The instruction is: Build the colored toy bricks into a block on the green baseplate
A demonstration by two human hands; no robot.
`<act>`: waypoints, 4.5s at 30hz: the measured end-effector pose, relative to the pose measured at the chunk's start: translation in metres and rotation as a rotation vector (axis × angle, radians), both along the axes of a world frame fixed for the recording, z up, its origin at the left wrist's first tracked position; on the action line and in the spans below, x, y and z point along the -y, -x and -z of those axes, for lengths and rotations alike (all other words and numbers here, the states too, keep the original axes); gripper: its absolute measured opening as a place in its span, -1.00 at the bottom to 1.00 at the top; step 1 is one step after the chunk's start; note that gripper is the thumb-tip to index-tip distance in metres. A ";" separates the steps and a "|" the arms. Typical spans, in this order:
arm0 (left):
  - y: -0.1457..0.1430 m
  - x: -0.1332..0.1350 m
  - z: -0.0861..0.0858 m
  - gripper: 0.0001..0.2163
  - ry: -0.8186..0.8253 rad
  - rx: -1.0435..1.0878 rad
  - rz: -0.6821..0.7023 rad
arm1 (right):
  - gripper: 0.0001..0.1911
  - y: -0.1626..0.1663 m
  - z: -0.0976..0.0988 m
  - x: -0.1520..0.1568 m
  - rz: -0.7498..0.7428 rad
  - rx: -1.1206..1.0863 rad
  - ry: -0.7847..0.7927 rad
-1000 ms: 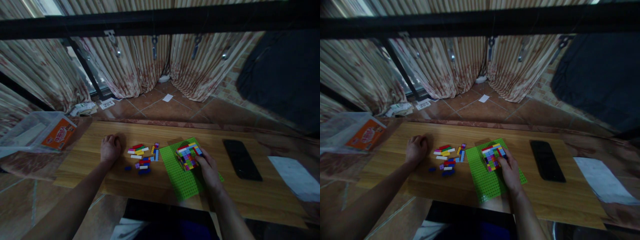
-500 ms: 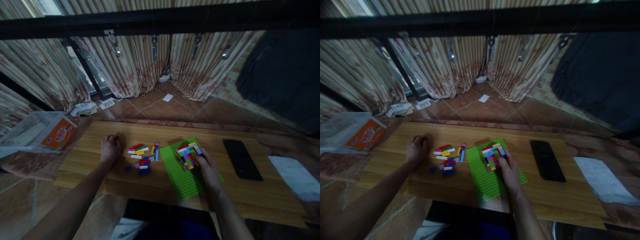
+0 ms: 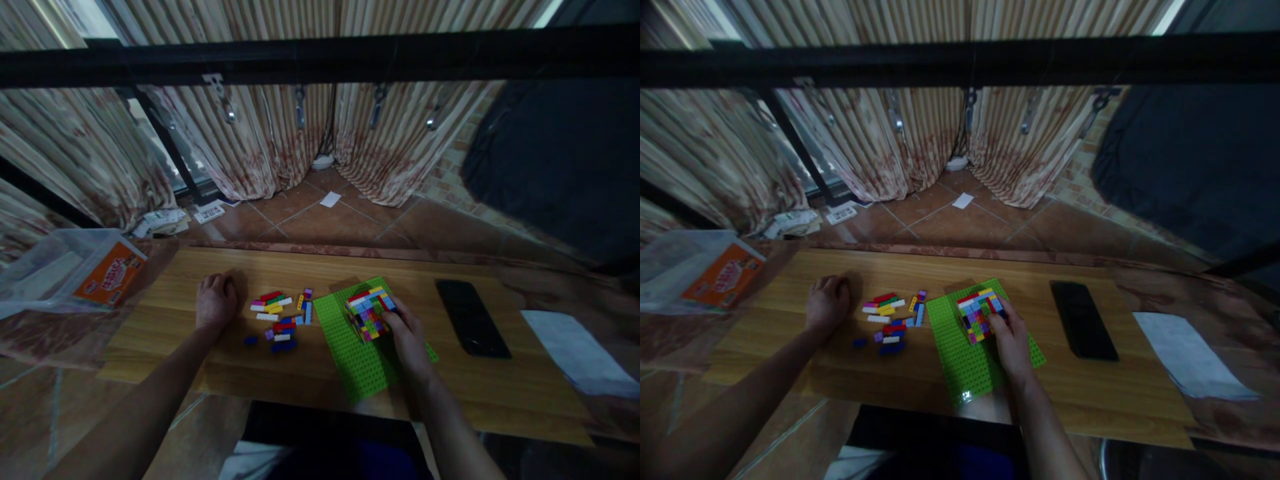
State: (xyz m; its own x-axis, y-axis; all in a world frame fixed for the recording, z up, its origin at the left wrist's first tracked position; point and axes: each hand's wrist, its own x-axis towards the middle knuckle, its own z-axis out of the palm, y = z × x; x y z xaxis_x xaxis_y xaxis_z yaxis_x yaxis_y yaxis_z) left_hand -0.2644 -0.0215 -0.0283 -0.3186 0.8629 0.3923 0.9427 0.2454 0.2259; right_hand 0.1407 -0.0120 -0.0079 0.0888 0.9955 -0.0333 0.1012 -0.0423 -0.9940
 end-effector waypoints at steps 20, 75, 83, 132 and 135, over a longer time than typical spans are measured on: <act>-0.006 0.003 -0.001 -0.74 -0.022 0.016 -0.013 | -0.73 0.024 -0.020 0.034 0.149 0.442 -0.484; -0.001 0.002 -0.001 -0.75 -0.025 0.032 0.002 | -0.70 0.015 -0.020 0.039 0.095 0.706 -0.479; 0.000 0.002 -0.002 -0.75 -0.023 0.035 0.015 | -0.76 0.026 -0.013 0.030 0.212 0.910 -0.549; 0.000 0.000 0.001 -0.72 0.008 -0.013 -0.004 | -0.37 0.024 -0.008 0.006 0.219 0.446 -0.032; 0.000 0.001 0.001 -0.73 -0.007 -0.007 0.010 | -0.39 0.023 -0.005 0.003 0.220 0.418 -0.045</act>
